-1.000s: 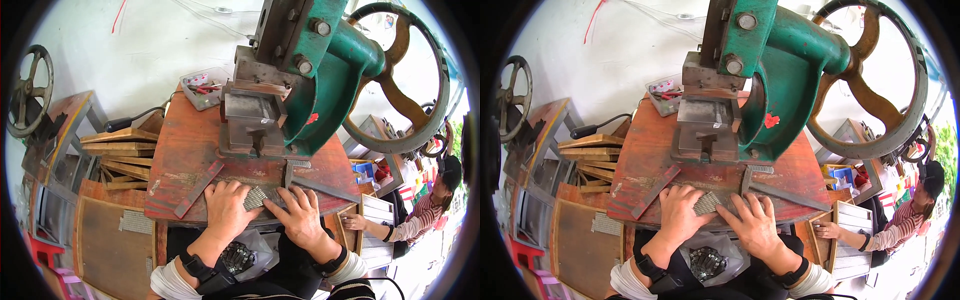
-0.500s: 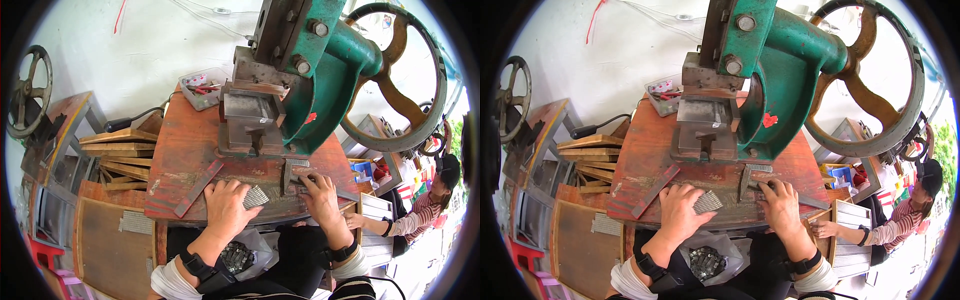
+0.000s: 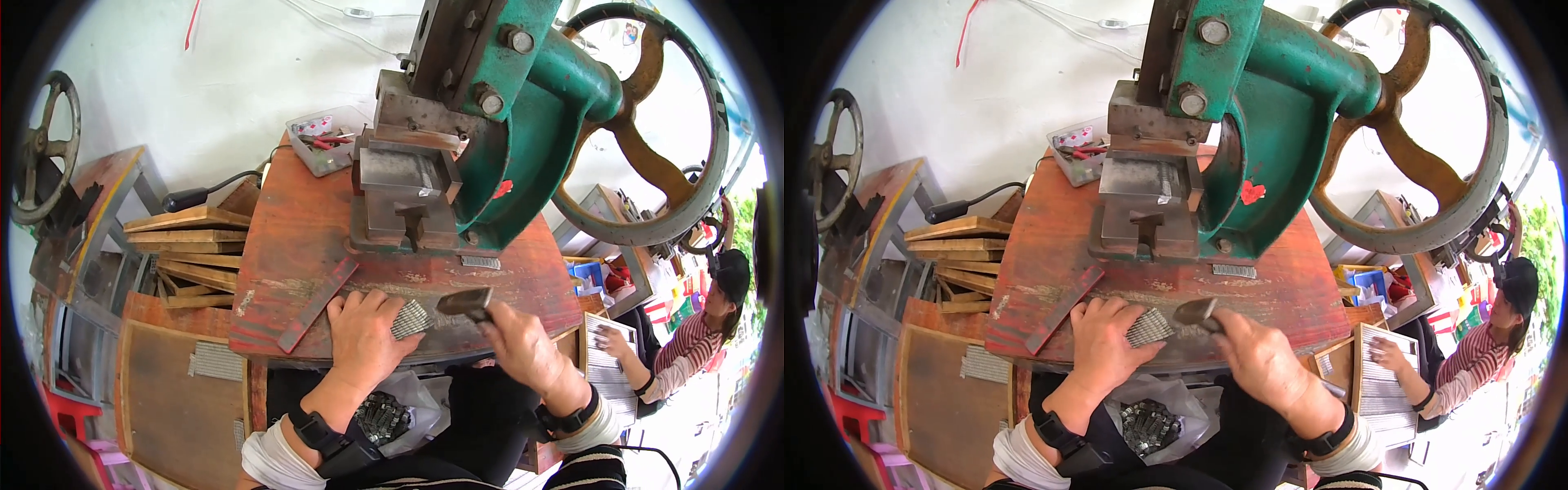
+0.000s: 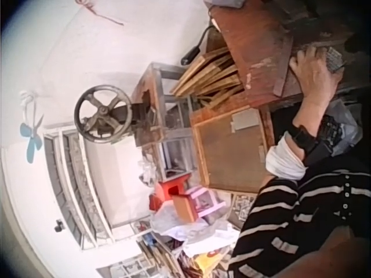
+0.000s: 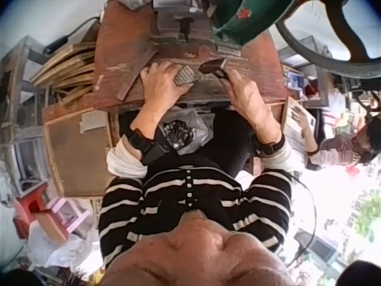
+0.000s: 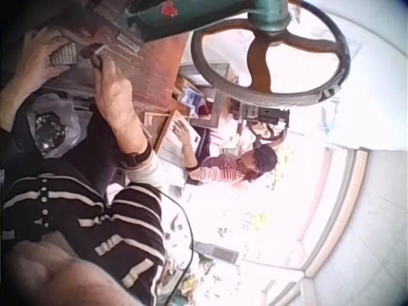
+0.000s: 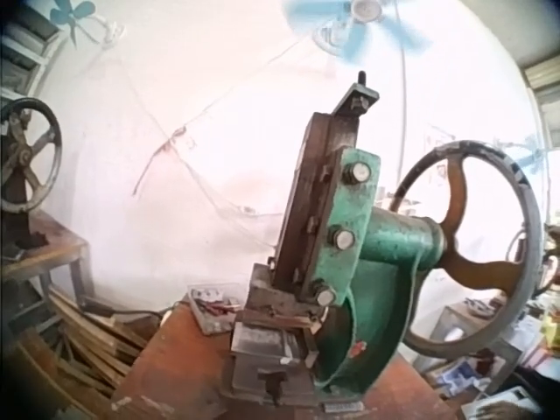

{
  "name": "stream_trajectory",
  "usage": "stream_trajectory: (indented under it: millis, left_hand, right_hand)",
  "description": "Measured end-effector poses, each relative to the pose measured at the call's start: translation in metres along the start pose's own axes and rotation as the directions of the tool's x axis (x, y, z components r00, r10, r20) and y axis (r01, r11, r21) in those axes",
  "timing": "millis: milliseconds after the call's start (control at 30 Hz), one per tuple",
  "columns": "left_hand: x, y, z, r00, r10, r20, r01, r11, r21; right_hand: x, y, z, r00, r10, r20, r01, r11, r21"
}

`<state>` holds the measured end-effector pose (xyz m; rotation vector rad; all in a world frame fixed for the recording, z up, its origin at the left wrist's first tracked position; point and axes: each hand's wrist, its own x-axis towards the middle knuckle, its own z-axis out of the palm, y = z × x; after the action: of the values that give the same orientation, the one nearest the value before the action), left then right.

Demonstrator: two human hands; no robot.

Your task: Operating a manual press machine to process or assemble small metal fasteners and components.

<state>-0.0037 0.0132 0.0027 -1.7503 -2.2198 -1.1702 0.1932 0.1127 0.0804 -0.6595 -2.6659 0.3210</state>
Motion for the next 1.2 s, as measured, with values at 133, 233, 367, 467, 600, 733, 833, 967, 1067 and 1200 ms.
stream_trajectory:
  millis: [133,233,367,467,600,733,833,967,1067,1200]
  left_hand:
    - [0.001,0.002,0.0,1.0,0.004,-0.001,-0.004,1.0,-0.011]
    - [0.001,0.001,0.001,1.0,0.008,0.005,-0.008,1.0,-0.02]
    - [0.0,0.0,0.002,1.0,0.001,0.002,-0.001,1.0,-0.007]
    - [0.0,0.0,0.002,1.0,-0.001,-0.012,0.001,1.0,0.005]
    - [0.001,0.001,0.002,0.998,-0.03,0.047,0.031,0.999,-0.022]
    - [-0.001,-0.002,0.004,1.0,-0.013,0.014,0.013,1.0,0.012]
    - [0.002,0.002,0.004,1.0,0.009,0.0,-0.009,1.0,-0.019]
    - [0.001,-0.001,0.003,0.999,-0.013,0.034,0.013,1.0,0.002]
    - [-0.001,-0.001,0.003,0.999,-0.016,0.03,0.016,1.0,0.002]
    - [0.0,-0.001,0.004,1.0,-0.001,0.006,0.001,1.0,0.003]
  right_hand:
    - [-0.006,-0.015,0.009,0.999,-0.007,0.044,0.008,0.999,-0.032]
    - [-0.008,-0.014,0.014,0.999,-0.001,0.033,0.003,0.997,-0.074]
    - [0.005,-0.034,-0.007,1.0,0.012,0.008,-0.01,0.989,-0.146]
    - [0.006,-0.037,-0.007,0.995,-0.064,-0.074,0.052,0.986,-0.157]
    - [-0.003,-0.029,0.0,1.0,0.002,0.018,0.003,0.965,-0.261]
    - [0.002,-0.038,-0.014,0.977,-0.082,-0.196,0.057,0.99,-0.131]
    - [-0.01,-0.025,0.002,0.997,0.071,0.017,-0.065,0.966,-0.25]
    - [-0.004,-0.03,-0.009,0.997,0.031,-0.074,-0.041,0.99,-0.138]
    - [-0.005,-0.041,-0.016,0.992,-0.033,-0.123,0.024,0.997,-0.071]
    - [-0.005,-0.04,-0.01,0.997,-0.03,-0.073,0.024,0.996,-0.089]
